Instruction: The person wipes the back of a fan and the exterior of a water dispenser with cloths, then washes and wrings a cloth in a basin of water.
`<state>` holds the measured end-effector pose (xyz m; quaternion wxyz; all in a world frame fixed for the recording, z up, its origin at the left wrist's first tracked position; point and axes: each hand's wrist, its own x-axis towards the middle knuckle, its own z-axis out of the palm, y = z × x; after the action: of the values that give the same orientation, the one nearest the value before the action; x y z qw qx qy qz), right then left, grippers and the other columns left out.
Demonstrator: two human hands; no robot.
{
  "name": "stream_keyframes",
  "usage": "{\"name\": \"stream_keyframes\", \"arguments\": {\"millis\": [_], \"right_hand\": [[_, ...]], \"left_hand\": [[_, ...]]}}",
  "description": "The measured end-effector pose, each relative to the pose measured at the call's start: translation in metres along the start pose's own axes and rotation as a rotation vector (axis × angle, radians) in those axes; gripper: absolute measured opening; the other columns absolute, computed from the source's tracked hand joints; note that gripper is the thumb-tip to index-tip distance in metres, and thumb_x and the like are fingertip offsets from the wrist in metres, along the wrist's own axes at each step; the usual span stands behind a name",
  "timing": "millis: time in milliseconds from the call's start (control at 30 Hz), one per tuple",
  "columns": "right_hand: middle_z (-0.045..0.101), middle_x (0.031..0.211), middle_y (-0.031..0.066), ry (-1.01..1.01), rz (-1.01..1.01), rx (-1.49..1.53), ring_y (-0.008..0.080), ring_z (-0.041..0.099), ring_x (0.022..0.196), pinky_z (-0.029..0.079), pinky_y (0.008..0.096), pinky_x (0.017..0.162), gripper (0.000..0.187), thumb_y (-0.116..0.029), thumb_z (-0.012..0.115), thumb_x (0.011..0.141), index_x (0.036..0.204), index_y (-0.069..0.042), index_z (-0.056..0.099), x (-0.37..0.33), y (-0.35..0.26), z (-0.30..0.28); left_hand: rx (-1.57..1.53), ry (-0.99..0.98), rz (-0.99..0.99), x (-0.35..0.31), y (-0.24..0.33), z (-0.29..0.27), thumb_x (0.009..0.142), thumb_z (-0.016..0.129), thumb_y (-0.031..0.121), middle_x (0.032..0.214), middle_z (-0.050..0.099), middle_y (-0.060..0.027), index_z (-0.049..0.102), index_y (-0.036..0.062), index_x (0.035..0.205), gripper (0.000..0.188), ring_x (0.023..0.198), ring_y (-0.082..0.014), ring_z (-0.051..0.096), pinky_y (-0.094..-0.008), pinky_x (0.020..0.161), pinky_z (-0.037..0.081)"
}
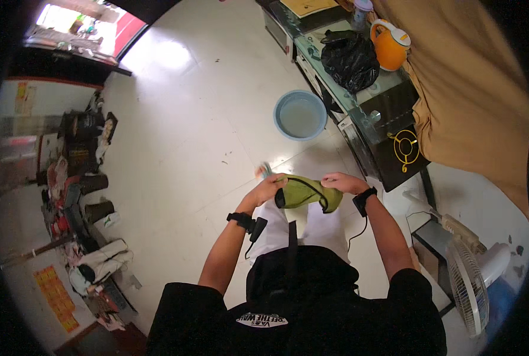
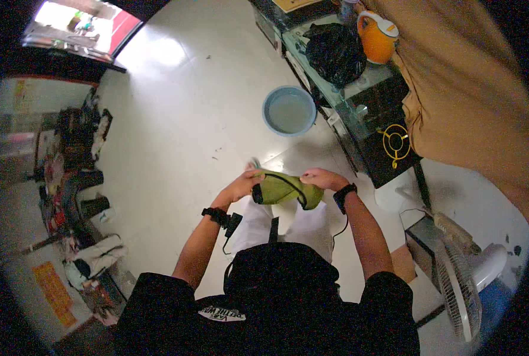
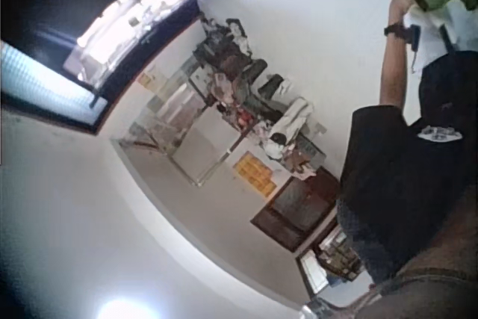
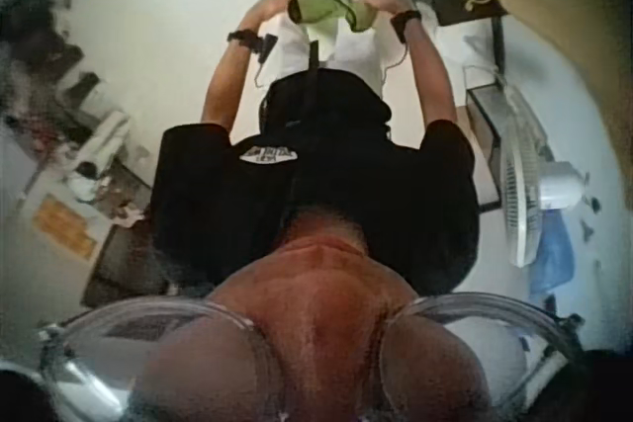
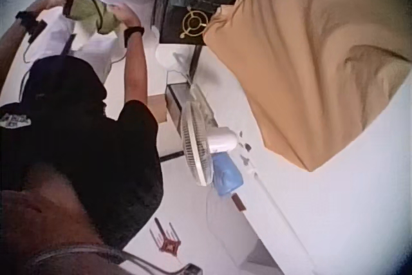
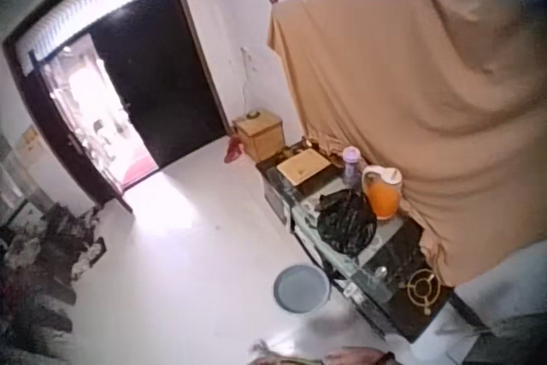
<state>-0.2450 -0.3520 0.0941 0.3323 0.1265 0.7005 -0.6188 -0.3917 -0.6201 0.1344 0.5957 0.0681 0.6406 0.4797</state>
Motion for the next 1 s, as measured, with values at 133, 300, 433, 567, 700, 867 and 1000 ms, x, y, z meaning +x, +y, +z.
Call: {"name": "stream_keyframes", "arguments": {"millis": [133,300,433,567,700,867,1000], "right_hand": [[0.062,0.084,0.0028,0.112,0.238,0.711,0.0111,0.057,0.069,0.048,0.0245,0.059,0.055,-0.062,0.044,0.091,0.102,-0.011,0.063,0.058,0.025,-0.007],[0.065,0.086,0.0044,0.174,0.282,1.095,0.0133,0.060,0.067,0.051,0.0288,0.056,0.060,-0.063,0.045,0.089,0.112,-0.010,0.060,0.109,0.016,-0.010],[0.061,0.119,0.0071,0.290,0.104,1.280,0.0164,0.060,0.105,0.047,0.0307,0.094,0.060,-0.053,0.052,0.091,0.126,-0.004,0.053,0.212,0.022,-0.004],[0.059,0.121,0.0083,0.283,0.151,1.359,0.0194,0.057,0.109,0.044,0.0341,0.096,0.064,-0.057,0.045,0.092,0.129,-0.005,0.050,0.247,0.028,0.000],[0.058,0.123,0.0100,0.144,0.057,1.453,0.0187,0.057,0.109,0.045,0.0330,0.094,0.058,-0.044,0.055,0.092,0.132,-0.003,0.045,0.295,0.049,0.004],[0.063,0.109,0.0055,0.418,0.098,1.000,0.0167,0.062,0.096,0.049,0.0291,0.084,0.046,-0.022,0.066,0.086,0.126,-0.003,0.051,0.339,0.083,-0.002],[0.062,0.110,0.0068,0.639,0.148,1.153,0.0187,0.062,0.094,0.050,0.0315,0.081,0.039,-0.020,0.060,0.089,0.123,-0.004,0.051,0.359,0.109,-0.044]], "left_hand": [[-0.215,0.006,-0.145,0.083,0.003,-0.064,0.093,0.057,0.024,0.106,0.062,-0.0063,0.057,0.0018,0.120,0.036,0.092,-0.0148,0.058,-0.0271,0.080,0.047],[-0.258,-0.080,-0.111,0.159,-0.007,-0.124,0.084,0.068,0.018,0.106,0.063,-0.0079,0.055,-0.0012,0.119,0.042,0.093,-0.0153,0.060,-0.0289,0.080,0.049],[0.190,0.096,0.049,0.223,-0.057,-0.218,0.084,0.065,0.010,0.104,0.062,-0.0096,0.054,-0.0010,0.121,0.040,0.089,-0.0180,0.062,-0.0303,0.078,0.052],[-0.210,-0.067,-0.256,0.240,-0.015,-0.233,0.092,0.055,0.013,0.106,0.060,-0.0118,0.050,-0.0037,0.121,0.034,0.091,-0.0201,0.062,-0.0322,0.077,0.056],[-0.278,-0.098,-0.337,0.274,-0.016,-0.272,0.095,0.051,0.015,0.115,0.061,-0.0131,0.047,-0.0013,0.128,0.037,0.100,-0.0225,0.063,-0.0381,0.083,0.055],[-0.096,-0.192,-0.314,0.323,-0.017,-0.271,0.096,0.049,0.018,0.119,0.060,-0.0131,0.047,-0.0011,0.129,0.038,0.103,-0.0227,0.062,-0.0375,0.087,0.053],[-0.112,-0.214,-0.351,0.381,0.005,-0.237,0.096,0.046,0.020,0.117,0.061,-0.0116,0.048,0.0009,0.129,0.038,0.102,-0.0215,0.063,-0.0352,0.085,0.054]]}}
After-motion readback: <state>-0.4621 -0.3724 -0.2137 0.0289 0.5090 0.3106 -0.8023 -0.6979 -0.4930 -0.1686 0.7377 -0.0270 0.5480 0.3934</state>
